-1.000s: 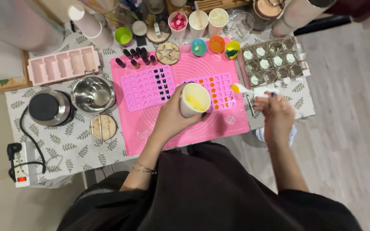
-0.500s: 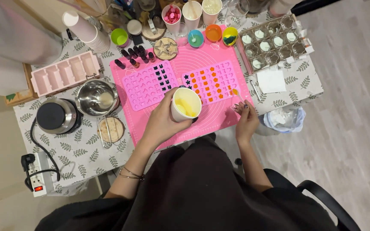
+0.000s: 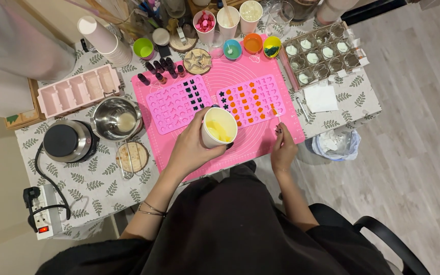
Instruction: The person stirs melted yellow wax in a paper cup with a stick, adds color from a small bottle, and stirs again. They then pour the colored wax from the cup into the cavities of pink silicone molds on the work mat and set the empty cup aside.
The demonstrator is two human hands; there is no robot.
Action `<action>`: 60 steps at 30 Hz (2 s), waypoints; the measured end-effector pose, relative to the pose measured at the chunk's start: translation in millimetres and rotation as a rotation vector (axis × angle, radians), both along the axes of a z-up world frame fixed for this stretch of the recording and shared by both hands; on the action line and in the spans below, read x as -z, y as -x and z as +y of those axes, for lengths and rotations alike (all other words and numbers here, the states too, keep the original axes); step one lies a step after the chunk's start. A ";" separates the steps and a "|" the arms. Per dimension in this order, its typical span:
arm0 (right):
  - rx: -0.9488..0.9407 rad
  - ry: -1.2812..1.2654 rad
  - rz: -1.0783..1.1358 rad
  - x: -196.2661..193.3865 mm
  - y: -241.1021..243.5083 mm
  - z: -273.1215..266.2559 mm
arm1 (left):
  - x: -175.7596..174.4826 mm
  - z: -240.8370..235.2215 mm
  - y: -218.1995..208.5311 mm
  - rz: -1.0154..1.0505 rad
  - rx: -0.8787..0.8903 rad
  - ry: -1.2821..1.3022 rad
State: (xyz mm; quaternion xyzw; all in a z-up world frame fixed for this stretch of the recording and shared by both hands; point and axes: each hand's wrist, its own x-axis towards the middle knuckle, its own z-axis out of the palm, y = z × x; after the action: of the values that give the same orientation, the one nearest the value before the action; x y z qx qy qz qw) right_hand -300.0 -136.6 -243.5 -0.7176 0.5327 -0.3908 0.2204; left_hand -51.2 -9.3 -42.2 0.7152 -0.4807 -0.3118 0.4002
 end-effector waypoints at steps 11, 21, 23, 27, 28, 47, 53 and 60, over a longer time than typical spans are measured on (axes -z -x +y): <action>0.018 -0.011 -0.021 -3.0 2.0 1.2 | -0.1 -13.0 3.2 0.017 0.000 0.009; 0.003 0.010 -0.009 -5.3 3.9 -5.6 | 1.1 -20.2 5.6 0.036 0.006 0.083; 0.002 -0.004 0.011 -8.1 3.9 -6.1 | -3.0 -21.3 4.9 0.040 0.004 0.058; 0.002 0.033 -0.024 -11.8 3.6 -5.9 | -2.7 -22.6 3.5 0.034 0.004 0.033; 0.002 0.031 -0.023 -12.0 4.8 -5.3 | -2.5 -22.0 2.9 0.034 0.004 0.030; 0.077 -0.066 -0.034 -14.7 -1.3 -8.3 | 0.6 -21.8 3.7 0.039 -0.008 0.029; 0.038 -0.021 0.033 -18.4 -4.2 -12.4 | -1.7 -21.3 2.7 0.030 -0.020 0.015; 0.067 -0.043 -0.010 -34.2 9.3 -17.1 | 4.2 -19.0 0.9 0.005 -0.023 0.051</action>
State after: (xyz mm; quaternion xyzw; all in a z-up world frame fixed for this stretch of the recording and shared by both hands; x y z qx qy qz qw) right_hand -309.3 -153.6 -209.3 -0.6927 0.5635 -0.3898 0.2251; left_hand -52.1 -28.3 -46.3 0.7095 -0.4792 -0.2966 0.4231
